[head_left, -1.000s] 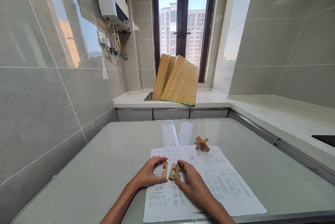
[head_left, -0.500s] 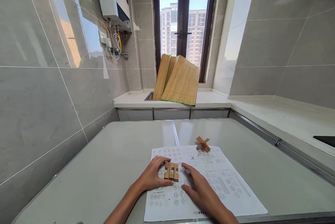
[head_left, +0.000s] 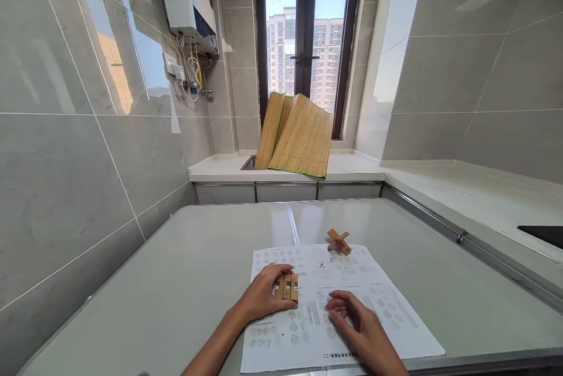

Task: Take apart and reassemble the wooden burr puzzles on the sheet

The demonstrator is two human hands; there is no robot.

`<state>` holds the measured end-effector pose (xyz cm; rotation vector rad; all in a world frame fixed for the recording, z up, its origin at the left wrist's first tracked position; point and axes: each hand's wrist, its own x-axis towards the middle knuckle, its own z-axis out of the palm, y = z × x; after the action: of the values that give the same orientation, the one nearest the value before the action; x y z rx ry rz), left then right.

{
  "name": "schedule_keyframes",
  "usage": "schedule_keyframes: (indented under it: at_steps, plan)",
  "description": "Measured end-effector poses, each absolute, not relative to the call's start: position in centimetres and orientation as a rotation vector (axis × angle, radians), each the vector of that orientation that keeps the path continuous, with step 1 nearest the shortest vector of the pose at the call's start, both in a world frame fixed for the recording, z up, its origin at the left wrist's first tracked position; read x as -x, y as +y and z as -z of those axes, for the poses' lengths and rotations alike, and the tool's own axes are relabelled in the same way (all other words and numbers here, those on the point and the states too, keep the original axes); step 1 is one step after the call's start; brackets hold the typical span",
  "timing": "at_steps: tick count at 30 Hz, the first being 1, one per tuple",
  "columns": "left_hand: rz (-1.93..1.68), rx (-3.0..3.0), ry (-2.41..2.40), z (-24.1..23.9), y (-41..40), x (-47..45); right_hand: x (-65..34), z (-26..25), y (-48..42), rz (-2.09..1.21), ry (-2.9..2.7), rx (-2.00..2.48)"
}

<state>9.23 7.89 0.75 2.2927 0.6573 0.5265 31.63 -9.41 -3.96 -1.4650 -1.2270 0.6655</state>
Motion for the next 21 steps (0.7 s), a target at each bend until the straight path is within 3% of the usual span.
schedule_keyframes:
  at_steps: [21]
  plan:
    - [-0.777,-2.24,0.974,0.1,11.5,-6.6,-31.6,3.9,-9.5,-0.675,-1.231,1.474]
